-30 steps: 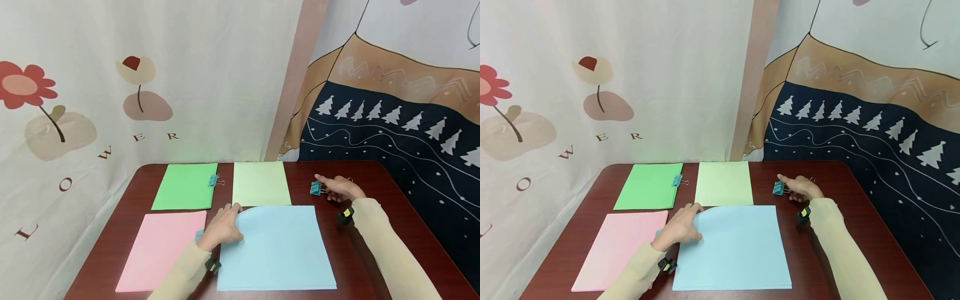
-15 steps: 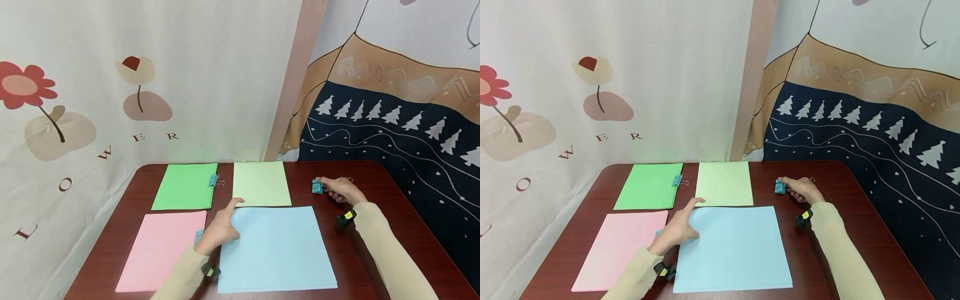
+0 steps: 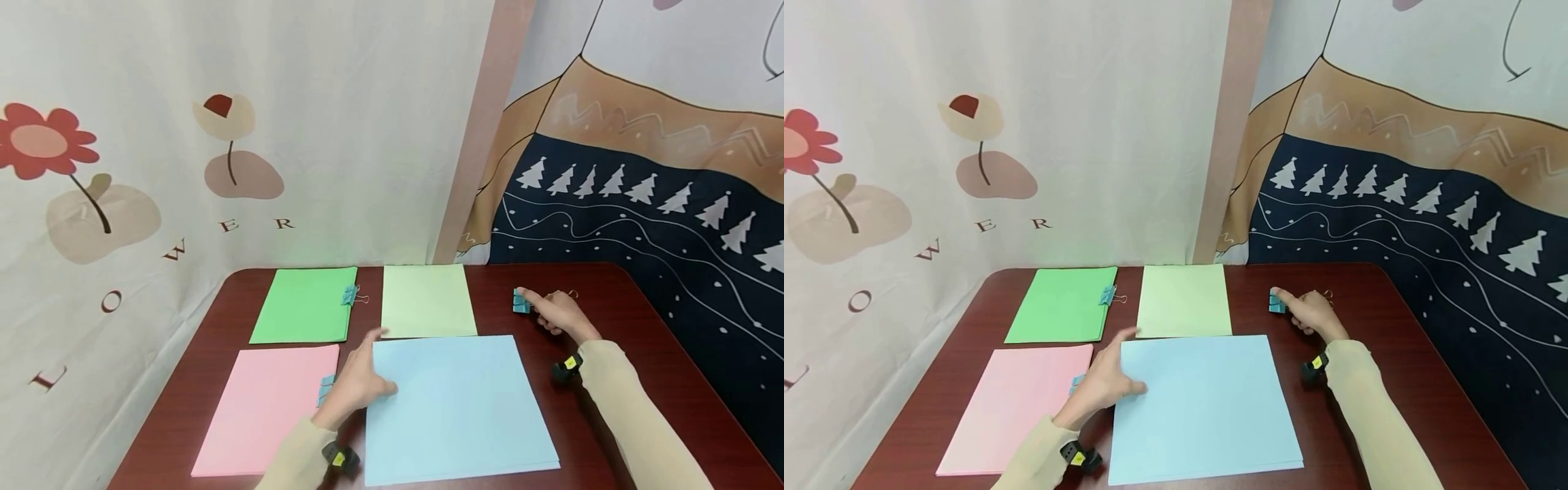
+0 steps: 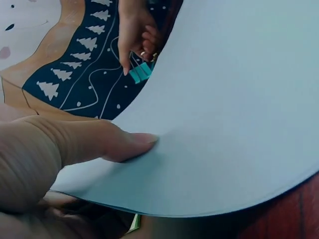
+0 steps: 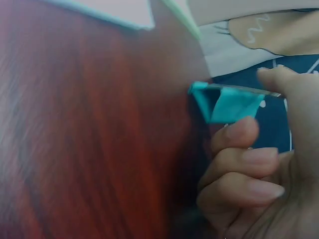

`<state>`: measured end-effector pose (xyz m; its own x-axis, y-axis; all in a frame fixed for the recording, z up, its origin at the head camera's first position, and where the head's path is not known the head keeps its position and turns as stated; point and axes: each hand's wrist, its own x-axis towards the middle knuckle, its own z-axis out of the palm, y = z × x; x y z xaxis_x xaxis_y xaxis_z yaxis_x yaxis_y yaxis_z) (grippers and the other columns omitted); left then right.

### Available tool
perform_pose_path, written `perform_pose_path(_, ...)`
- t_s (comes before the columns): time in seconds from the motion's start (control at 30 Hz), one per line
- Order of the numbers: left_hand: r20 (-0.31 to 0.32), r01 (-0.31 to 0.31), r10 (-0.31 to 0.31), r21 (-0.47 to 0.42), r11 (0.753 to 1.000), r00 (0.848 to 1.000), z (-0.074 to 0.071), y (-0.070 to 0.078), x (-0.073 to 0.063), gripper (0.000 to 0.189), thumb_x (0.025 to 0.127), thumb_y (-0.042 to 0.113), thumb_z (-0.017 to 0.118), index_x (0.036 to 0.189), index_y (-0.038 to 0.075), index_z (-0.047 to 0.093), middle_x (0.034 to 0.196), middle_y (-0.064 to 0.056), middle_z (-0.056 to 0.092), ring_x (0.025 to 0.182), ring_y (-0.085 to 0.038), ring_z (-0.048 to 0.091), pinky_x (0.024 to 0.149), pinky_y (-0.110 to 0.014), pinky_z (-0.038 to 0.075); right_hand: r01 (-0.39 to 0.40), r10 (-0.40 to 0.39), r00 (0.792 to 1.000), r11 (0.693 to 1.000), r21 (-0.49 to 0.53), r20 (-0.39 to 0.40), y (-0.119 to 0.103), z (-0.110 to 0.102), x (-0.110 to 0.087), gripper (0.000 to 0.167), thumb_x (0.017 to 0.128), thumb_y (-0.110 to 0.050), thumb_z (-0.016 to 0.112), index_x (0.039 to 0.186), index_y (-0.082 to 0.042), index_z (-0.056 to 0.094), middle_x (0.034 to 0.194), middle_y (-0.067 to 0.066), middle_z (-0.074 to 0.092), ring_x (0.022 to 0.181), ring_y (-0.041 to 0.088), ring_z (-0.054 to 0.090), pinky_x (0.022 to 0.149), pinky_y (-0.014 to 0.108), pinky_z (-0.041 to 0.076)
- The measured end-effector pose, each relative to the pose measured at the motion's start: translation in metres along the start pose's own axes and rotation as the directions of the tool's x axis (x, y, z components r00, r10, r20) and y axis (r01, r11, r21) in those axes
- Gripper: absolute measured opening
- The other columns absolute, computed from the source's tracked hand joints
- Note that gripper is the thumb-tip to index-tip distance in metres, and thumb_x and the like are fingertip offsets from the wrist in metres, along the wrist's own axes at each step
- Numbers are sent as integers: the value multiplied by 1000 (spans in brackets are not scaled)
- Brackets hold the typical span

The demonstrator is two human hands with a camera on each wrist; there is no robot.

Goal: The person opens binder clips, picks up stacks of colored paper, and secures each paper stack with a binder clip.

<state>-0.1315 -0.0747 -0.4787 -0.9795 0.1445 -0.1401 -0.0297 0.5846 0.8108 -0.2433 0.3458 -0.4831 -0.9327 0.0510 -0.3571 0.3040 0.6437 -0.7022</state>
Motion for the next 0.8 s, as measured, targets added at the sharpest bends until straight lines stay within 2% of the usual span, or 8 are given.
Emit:
perform_pose_path(0.1, 2, -37, 37, -40, 999, 999, 0, -2, -2, 55, 74, 1, 82, 126, 9, 66, 116, -15, 73, 97, -27, 70, 73, -41, 59, 39, -40, 999, 997, -67, -13, 3, 0, 0, 74, 90, -83, 45, 59, -16, 45, 53, 0, 45, 47, 17, 42, 46, 28, 38)
perform_pose_path(0.2, -9, -45, 44, -109, 993, 999, 1, -3, -4, 34, 82, 2, 75, 115, 5, 72, 112, -15, 76, 99, -28, 72, 80, -47, 60, 64, -67, 997, 992, -111, -24, 4, 0, -1, 76, 91, -85, 38, 58, -17, 44, 53, 0, 45, 48, 18, 42, 45, 30, 37)
perform_pose_path(0.33, -43, -72, 67, -148, 986, 997, 3, -2, -4, 33, 86, 3, 71, 119, 7, 72, 119, -12, 75, 111, -30, 69, 92, -53, 56, 80, -85, 996, 985, -151, -22, 4, -2, -3, 77, 92, -85, 30, 58, -18, 43, 52, 0, 43, 50, 19, 43, 49, 32, 37)
perform_pose_path(0.47, -54, -87, 79, -158, 984, 995, 5, -3, -4, 34, 90, 4, 71, 123, 9, 70, 122, -9, 74, 115, -30, 68, 98, -56, 53, 91, -97, 995, 981, -174, -27, 6, -2, -5, 77, 94, -84, 27, 57, -18, 43, 52, -2, 42, 51, 19, 45, 53, 33, 37)
perform_pose_path(0.8, -63, -56, 41, -267, 962, 997, -2, -2, -1, 31, 91, 6, 73, 121, 12, 71, 119, -8, 74, 107, -24, 68, 95, -50, 54, 109, -111, 994, 988, -111, -20, 13, -3, -9, 75, 93, -83, 36, 61, -16, 45, 54, -1, 41, 51, 19, 42, 49, 32, 38)
